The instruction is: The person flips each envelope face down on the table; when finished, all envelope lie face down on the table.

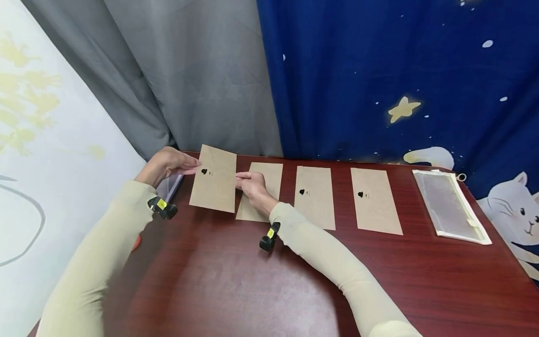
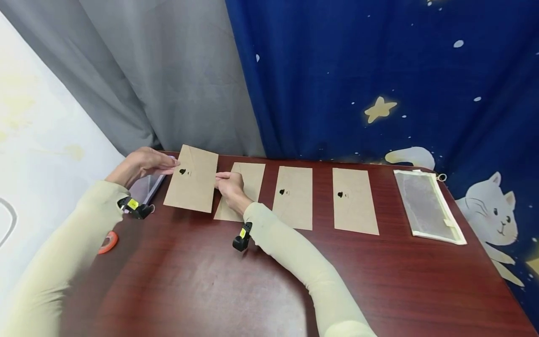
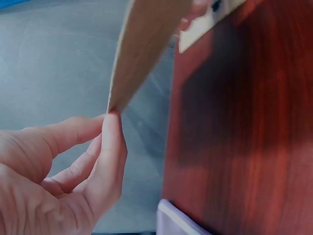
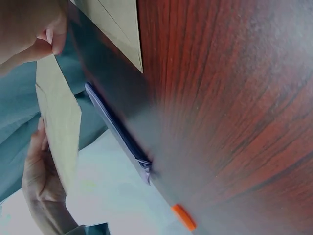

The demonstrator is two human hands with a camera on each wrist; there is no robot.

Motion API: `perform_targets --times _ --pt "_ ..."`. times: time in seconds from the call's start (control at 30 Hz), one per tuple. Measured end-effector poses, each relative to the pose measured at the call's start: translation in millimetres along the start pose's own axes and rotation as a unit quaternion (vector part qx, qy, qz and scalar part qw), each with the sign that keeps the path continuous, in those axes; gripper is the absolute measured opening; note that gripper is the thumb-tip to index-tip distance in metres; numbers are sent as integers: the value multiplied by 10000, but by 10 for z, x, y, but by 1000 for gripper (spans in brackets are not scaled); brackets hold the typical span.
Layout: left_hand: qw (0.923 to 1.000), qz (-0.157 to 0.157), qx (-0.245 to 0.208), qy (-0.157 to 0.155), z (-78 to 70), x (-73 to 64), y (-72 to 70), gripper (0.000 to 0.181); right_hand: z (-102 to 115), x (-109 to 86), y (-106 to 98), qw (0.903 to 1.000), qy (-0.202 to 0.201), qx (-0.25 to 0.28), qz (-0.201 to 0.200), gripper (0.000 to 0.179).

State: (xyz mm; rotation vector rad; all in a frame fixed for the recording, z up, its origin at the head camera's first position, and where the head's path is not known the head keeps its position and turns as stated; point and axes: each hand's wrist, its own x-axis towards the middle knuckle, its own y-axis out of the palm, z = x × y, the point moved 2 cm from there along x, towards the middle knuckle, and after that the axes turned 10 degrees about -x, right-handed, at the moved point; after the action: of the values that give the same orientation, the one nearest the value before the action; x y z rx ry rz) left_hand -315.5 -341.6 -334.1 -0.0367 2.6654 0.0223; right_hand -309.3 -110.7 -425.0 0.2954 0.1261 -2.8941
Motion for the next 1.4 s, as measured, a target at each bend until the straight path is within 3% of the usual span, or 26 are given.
perform_targets --times 0.17,0.23,0.3,0.37,0.43,0.47,0.57,0.63,0.7,0.8,0.97,1.07,1.17,1.27,1.4 --pt "9999 75 91 4 -110 -72 6 21 0 2 35 9994 151 214 236 26" --pt "9999 53 121 -1 -142 -98 12 21 20 -12 27 9996 -57 -223 189 23" --pt "9999 -49 115 9 -175 -123 30 23 76 -44 17 9922 -652 -1058 24 22" --pt "9999 -131 34 91 -207 -145 59 24 169 -106 17 9705 -1425 -1929 -247 20" --pt "9994 -254 -76 243 -234 -166 94 25 303 -206 41 9374 -2247 -2607 -524 18" --pt "9988 -312 -75 356 -246 -180 115 26 377 -260 66 9208 -2622 -2819 -622 17" --pt "9962 -464 -26 738 -263 -233 175 22 591 -412 172 8867 -3290 -3170 -712 16" --pt "9937 -568 41 970 -265 -271 209 19 700 -479 260 8721 -3363 -3487 -685 17" --pt "9917 -594 37 1144 -265 -303 250 17 766 -510 347 8637 -3195 -3849 -619 24" --pt "9906 -598 -7 1232 -265 -318 320 21 811 -542 457 8415 -2877 -4536 -583 37" --pt "9878 -828 192 1305 -291 -314 406 27 861 -573 558 7768 -2915 -5476 -1084 27" --pt "9838 -973 356 1463 -309 -331 430 19 879 -590 575 7477 -2975 -5777 -1365 22" --pt "9803 -1027 413 1636 -306 -357 447 13 869 -595 568 7361 -2983 -5892 -1484 24" --pt "9798 -967 287 1725 -277 -371 461 10 846 -585 539 7337 -2989 -5875 -1649 23" --pt "9846 -975 -39 1448 -212 -319 410 16 836 -573 495 7368 -3078 -5705 -1923 21"
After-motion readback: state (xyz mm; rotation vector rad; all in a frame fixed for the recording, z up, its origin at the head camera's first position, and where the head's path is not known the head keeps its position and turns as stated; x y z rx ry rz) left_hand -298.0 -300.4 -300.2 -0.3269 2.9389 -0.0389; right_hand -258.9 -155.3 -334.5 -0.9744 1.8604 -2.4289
